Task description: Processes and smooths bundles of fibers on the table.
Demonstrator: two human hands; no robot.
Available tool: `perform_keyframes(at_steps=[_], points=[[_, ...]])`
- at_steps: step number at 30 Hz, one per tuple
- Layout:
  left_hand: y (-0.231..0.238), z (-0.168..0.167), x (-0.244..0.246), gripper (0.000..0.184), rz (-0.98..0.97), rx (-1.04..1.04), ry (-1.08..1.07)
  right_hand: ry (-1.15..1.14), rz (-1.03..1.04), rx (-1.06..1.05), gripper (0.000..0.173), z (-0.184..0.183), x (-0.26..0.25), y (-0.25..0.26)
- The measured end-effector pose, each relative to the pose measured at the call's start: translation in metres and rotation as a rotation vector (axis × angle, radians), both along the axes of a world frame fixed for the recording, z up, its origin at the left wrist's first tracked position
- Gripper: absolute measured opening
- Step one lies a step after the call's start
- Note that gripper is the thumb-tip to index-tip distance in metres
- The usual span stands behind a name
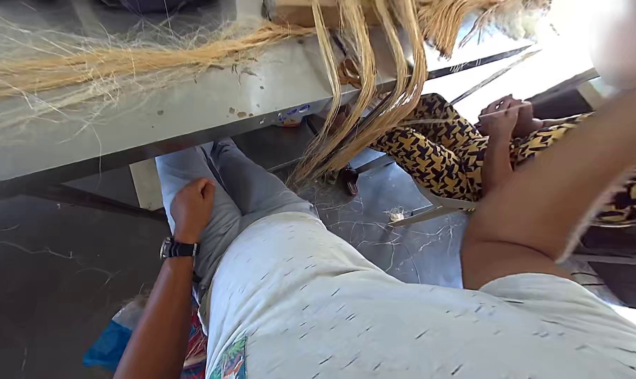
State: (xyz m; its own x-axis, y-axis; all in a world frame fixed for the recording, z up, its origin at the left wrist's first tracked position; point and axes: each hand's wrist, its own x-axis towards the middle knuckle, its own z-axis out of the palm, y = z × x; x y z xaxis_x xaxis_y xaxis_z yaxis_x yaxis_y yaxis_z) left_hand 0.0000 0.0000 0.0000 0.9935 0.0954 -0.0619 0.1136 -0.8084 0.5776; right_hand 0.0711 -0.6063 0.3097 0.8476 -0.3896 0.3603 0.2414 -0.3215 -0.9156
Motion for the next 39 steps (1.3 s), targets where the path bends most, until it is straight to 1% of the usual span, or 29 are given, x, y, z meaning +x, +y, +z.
perform_keyframes(at_steps=[1, 2, 4, 5, 8, 11, 15, 19, 24, 31, 33, 37, 39], points=[[-0.005, -0.004, 0.0, 0.038, -0.008, 0.042, 0.004, 0.053, 0.08, 0.049, 0.025, -0.002, 0.018, 0.045], [-0.008, -0.007, -0.002, 0.038, -0.016, 0.076, 0.001, 0.111, 0.177, 0.062, 0.025, -0.008, 0.038, 0.079], [-0.008, -0.011, -0.006, 0.039, -0.018, 0.112, -0.028, 0.203, 0.33, 0.06, 0.018, -0.028, 0.082, 0.128], [-0.006, -0.011, -0.007, 0.04, -0.007, 0.111, -0.035, 0.242, 0.367, 0.085, 0.015, -0.037, 0.101, 0.15], [0.001, -0.014, -0.006, 0.041, 0.033, 0.118, -0.035, 0.317, 0.35, 0.185, 0.011, -0.057, 0.154, 0.204], [0.001, -0.013, -0.006, 0.041, 0.05, 0.137, -0.027, 0.382, 0.259, 0.207, 0.012, -0.068, 0.206, 0.237], [0.002, -0.015, -0.009, 0.041, 0.061, 0.128, -0.044, 0.414, 0.133, 0.154, 0.01, -0.075, 0.26, 0.256], [0.004, -0.018, -0.01, 0.04, 0.069, 0.121, -0.083, 0.421, 0.089, 0.181, 0.009, -0.078, 0.29, 0.262], [0.006, -0.024, -0.011, 0.04, 0.053, 0.112, -0.132, 0.437, 0.07, 0.287, 0.013, -0.081, 0.307, 0.265], [0.006, -0.026, -0.014, 0.041, 0.07, 0.114, -0.156, 0.443, 0.046, 0.279, 0.013, -0.081, 0.317, 0.266], [0.006, -0.026, -0.014, 0.041, 0.075, 0.113, -0.155, 0.468, 0.023, 0.229, 0.012, -0.082, 0.32, 0.267], [0.006, -0.027, -0.013, 0.04, 0.075, 0.102, -0.159, 0.581, -0.051, 0.015, 0.008, -0.088, 0.32, 0.266], [0.006, -0.028, -0.012, 0.041, 0.071, 0.109, -0.172, 0.634, -0.062, -0.058, 0.01, -0.092, 0.318, 0.267]])
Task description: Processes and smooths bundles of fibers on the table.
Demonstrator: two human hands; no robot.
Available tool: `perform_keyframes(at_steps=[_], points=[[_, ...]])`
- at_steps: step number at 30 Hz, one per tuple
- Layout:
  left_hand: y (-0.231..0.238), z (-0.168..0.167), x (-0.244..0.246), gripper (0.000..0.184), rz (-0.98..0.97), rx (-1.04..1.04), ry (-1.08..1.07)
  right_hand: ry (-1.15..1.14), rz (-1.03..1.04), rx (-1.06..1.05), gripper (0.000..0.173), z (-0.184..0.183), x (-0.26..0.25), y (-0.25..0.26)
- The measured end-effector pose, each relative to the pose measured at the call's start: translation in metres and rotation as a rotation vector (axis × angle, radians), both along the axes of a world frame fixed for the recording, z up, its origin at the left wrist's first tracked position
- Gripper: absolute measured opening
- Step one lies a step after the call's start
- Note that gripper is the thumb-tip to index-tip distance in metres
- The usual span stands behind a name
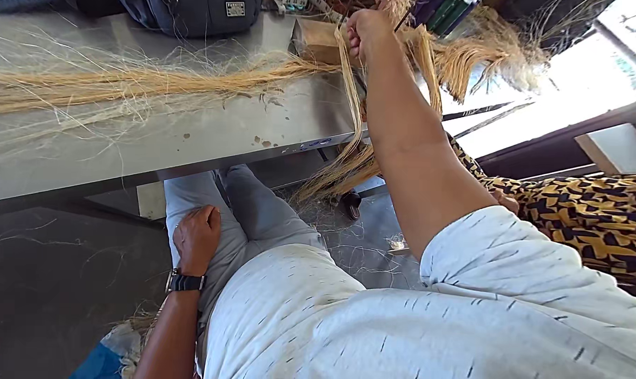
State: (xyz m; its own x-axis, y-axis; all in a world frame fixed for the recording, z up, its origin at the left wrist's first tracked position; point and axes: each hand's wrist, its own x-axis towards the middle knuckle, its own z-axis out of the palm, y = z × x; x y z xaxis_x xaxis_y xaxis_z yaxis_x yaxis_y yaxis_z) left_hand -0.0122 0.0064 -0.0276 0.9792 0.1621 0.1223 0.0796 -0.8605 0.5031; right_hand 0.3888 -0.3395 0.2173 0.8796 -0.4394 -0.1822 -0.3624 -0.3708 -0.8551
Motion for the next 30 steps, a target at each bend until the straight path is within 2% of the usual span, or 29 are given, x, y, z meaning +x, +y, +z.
perform_keyframes(at_steps=[9, 13, 18, 22, 26, 30], points=[[0.002, 0.001, -0.003, 0.04, 0.001, -0.003, -0.012, 0.027, 0.038, -0.183, 0.007, -0.01, -0.013, 0.004], [0.002, 0.001, -0.002, 0.041, -0.001, -0.003, 0.005, 0.035, 0.072, -0.202, 0.005, -0.013, -0.025, 0.002], [0.001, 0.003, -0.002, 0.04, 0.001, -0.007, 0.016, -0.012, 0.116, -0.268, 0.013, -0.016, -0.059, -0.005], [0.002, 0.005, -0.002, 0.039, 0.003, -0.031, 0.009, -0.063, 0.218, -0.374, 0.023, -0.021, -0.107, -0.023], [0.002, 0.008, -0.003, 0.038, 0.002, -0.072, -0.007, -0.102, 0.383, -0.32, 0.024, -0.034, -0.181, -0.052], [0.002, 0.009, -0.002, 0.036, -0.006, -0.091, 0.025, -0.02, 0.515, -0.242, 0.02, -0.055, -0.26, -0.073]])
